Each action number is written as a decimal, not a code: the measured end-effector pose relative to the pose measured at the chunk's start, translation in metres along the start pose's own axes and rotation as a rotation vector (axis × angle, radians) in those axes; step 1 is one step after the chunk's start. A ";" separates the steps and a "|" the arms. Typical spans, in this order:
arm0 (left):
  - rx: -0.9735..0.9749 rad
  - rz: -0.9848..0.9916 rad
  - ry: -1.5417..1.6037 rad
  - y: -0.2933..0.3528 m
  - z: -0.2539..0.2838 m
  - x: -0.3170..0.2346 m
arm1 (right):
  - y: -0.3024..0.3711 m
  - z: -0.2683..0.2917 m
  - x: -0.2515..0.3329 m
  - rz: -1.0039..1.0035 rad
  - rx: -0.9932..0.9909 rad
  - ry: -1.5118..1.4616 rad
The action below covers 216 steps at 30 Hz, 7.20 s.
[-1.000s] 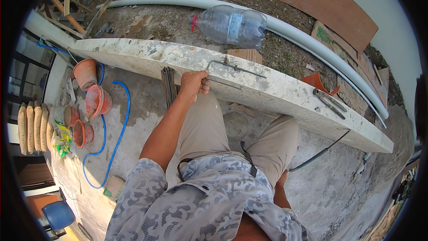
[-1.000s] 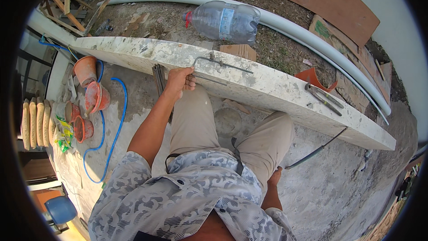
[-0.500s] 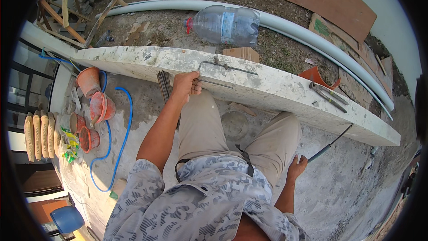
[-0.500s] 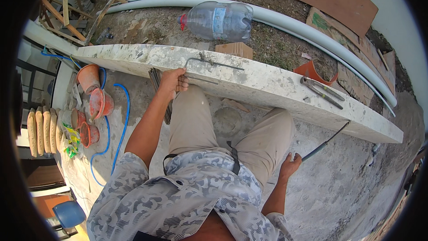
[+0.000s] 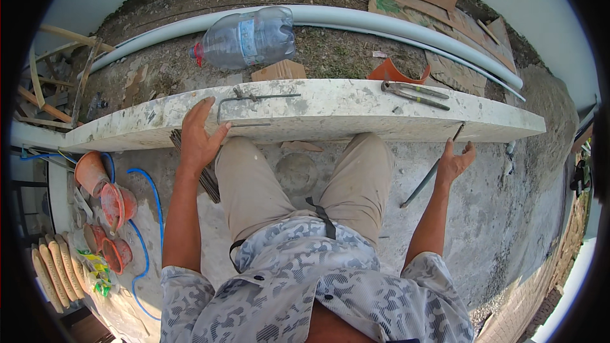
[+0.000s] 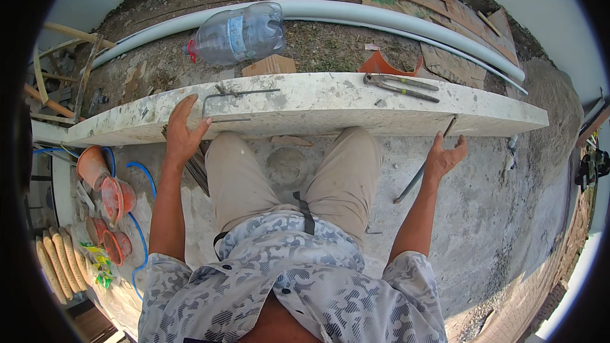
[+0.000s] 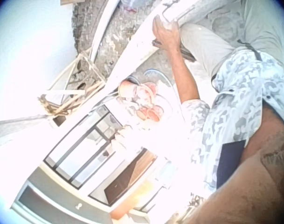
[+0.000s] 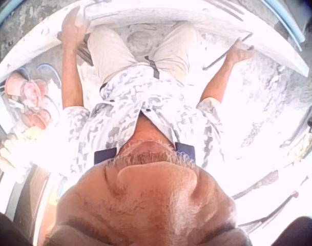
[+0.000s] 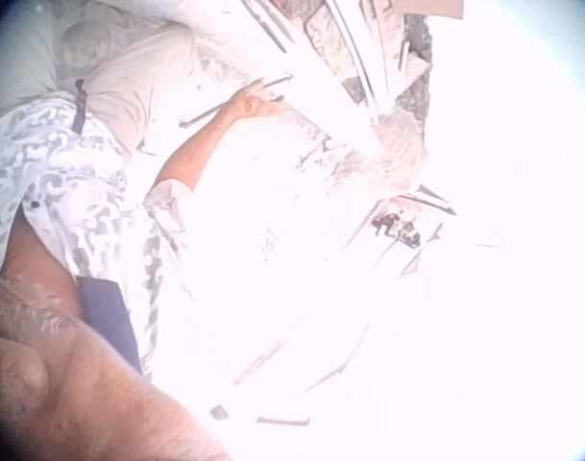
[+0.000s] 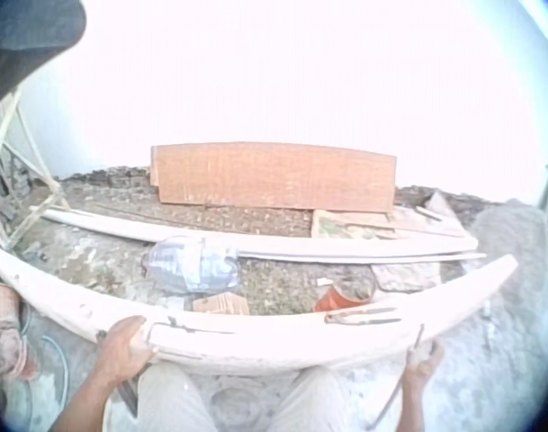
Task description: Measure a short metal rod and bend it using a rebar bending tool at a construction site.
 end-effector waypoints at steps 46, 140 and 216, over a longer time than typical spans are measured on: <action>0.422 -0.034 -0.121 -0.024 -0.024 0.005 | -0.020 -0.047 0.309 0.796 1.316 0.037; 0.373 -0.011 -0.036 -0.024 -0.033 0.014 | -0.003 -0.234 0.374 1.969 0.913 0.095; 0.304 -0.196 -0.114 -0.026 -0.035 0.019 | 0.128 0.000 0.247 0.716 0.810 0.035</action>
Point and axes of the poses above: each hand's wrist, its own y-axis away from the middle knuckle, its own z-axis out of the back of the hand, x = y × z, the point moved 1 cm from there along -y, towards the middle knuckle, and after that the axes turned 3 degrees about -x, right-handed, at the moved point
